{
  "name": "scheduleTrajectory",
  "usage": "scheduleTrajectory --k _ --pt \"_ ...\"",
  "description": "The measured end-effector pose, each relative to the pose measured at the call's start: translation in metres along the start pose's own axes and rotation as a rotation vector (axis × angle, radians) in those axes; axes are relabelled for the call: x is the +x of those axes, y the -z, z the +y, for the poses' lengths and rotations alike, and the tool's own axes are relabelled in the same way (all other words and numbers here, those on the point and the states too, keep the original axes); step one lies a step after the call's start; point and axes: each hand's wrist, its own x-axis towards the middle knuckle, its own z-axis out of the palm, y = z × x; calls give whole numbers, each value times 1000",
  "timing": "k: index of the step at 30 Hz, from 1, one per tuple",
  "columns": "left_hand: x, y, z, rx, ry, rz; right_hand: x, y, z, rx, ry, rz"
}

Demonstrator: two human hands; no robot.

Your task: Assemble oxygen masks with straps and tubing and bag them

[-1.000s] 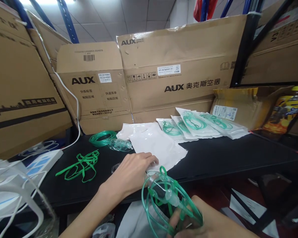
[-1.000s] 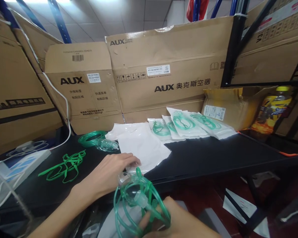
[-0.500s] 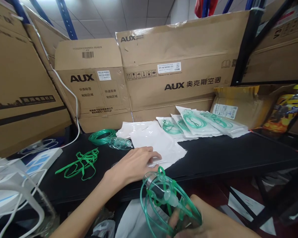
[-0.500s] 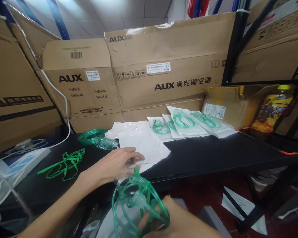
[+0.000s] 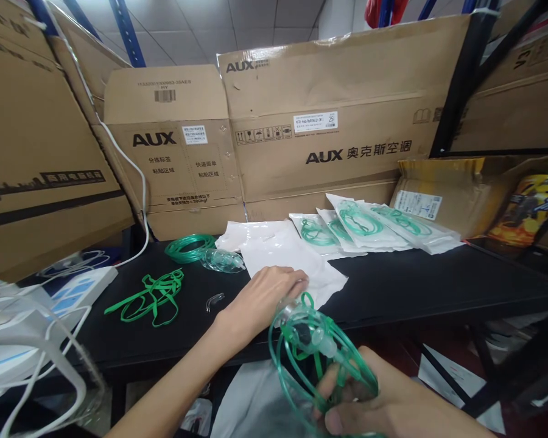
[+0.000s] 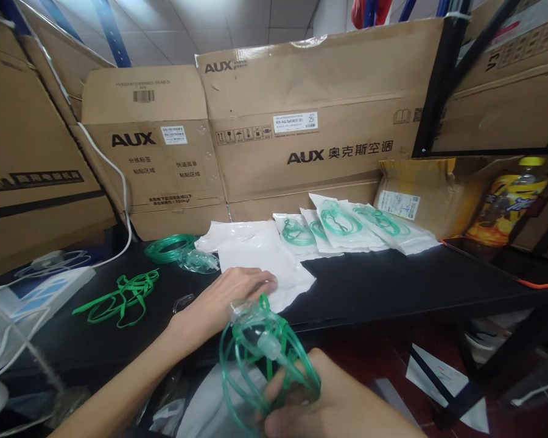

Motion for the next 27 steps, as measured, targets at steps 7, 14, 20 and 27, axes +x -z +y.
scheduleTrajectory --k 7,14,20,27 --pt "-10 0 -4 -113 160 102 6 3 -3 224 -44 178" --pt "-13 -5 1 -245 71 230 9 -2 -5 301 -77 264" --pt "-16 -12 5 -117 -44 239 12 -7 -18 317 -126 275" --pt "-17 -11 15 -176 -166 180 23 0 -32 191 -38 250"
